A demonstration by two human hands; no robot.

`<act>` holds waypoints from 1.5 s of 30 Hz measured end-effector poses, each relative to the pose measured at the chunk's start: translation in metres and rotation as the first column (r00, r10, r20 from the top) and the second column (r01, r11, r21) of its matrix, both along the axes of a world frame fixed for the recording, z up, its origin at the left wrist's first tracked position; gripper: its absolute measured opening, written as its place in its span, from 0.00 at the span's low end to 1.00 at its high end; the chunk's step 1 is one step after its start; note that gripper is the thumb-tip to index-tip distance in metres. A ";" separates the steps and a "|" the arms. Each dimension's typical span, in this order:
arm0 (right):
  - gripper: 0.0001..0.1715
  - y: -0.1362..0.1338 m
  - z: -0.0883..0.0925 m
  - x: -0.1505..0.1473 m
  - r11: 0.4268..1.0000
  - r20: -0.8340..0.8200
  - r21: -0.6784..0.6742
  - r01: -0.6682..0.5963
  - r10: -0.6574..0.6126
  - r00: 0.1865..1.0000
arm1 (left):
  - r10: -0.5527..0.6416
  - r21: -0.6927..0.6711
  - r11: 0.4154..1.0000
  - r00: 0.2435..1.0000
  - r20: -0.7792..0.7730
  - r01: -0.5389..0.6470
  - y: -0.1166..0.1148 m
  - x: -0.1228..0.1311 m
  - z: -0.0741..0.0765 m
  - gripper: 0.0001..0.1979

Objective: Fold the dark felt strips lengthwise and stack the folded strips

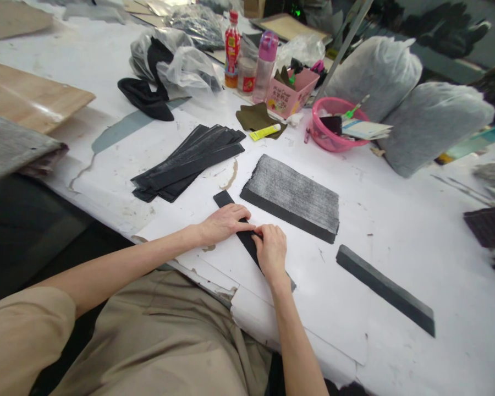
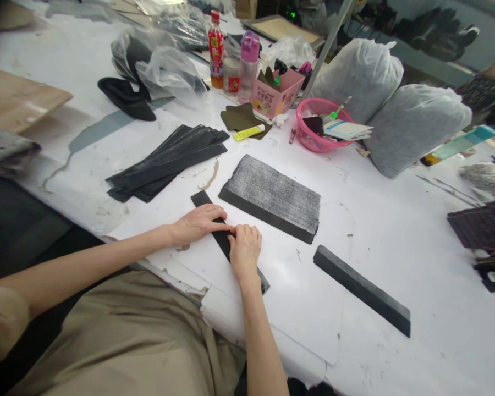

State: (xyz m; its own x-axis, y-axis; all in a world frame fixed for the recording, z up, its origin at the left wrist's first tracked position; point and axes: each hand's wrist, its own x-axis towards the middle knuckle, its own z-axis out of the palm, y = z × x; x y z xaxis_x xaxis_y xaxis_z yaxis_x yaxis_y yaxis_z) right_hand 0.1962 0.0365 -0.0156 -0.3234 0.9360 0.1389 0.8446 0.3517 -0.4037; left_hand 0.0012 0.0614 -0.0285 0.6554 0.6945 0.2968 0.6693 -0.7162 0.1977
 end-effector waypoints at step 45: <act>0.04 -0.004 0.004 0.005 1.000 0.046 0.009 -0.009 0.009 0.999 | -0.081 -0.083 0.992 0.990 0.112 0.091 -0.001 0.008 0.003 0.12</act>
State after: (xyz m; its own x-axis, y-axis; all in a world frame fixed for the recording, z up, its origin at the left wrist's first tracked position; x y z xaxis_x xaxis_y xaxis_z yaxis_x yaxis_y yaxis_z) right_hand 0.2011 0.0324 -0.0113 -0.3383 0.9317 0.1322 0.8591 0.3631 -0.3608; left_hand 0.0090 0.0599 -0.0251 0.6813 0.6634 0.3094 0.5771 -0.7468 0.3305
